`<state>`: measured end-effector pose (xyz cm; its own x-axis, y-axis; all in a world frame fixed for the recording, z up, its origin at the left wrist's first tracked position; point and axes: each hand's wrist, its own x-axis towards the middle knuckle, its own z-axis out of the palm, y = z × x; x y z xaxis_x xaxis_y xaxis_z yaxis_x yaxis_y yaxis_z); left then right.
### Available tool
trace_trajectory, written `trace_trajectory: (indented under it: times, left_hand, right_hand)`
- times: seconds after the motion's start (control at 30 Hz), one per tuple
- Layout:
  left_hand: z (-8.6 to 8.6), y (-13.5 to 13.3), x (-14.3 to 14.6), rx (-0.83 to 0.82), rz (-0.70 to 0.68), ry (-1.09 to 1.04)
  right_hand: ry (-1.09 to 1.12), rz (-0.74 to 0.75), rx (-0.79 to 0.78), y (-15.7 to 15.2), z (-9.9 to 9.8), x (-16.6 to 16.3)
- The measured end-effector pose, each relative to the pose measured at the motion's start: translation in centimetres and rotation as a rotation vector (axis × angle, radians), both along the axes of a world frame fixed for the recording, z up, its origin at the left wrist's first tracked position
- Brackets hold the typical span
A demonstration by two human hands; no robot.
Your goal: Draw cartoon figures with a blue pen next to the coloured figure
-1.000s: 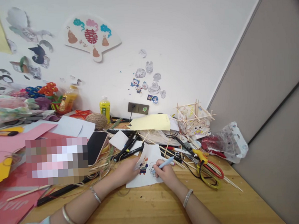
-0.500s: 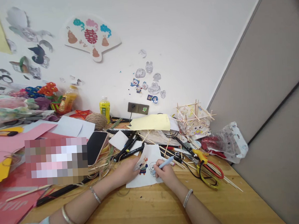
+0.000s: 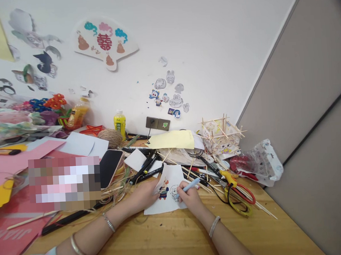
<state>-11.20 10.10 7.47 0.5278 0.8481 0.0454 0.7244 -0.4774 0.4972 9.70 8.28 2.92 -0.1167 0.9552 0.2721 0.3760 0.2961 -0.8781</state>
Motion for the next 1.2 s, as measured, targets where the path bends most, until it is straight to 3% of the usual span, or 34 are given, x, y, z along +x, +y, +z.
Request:
trace_trajectory:
  times: [0.6,0.97,1.1,1.2]
  left_hand:
    - [-0.1,-0.1,-0.1,0.0,0.04,-0.074]
    - [-0.7,0.2,-0.2,0.006,0.046,-0.097]
    - [-1.2,0.5,-0.1,-0.006,0.043,-0.171]
    - [-1.1,0.9,0.0,-0.073,0.125,-0.284]
  right_hand:
    - [0.042,-0.356,0.225,-0.7,2.0,0.8]
    - [0.058,-0.343,0.206,-0.8,2.1,0.4]
    - [0.045,-0.318,0.163,-0.7,2.0,0.2]
    - [0.048,-0.322,0.173,-0.7,1.9,0.2]
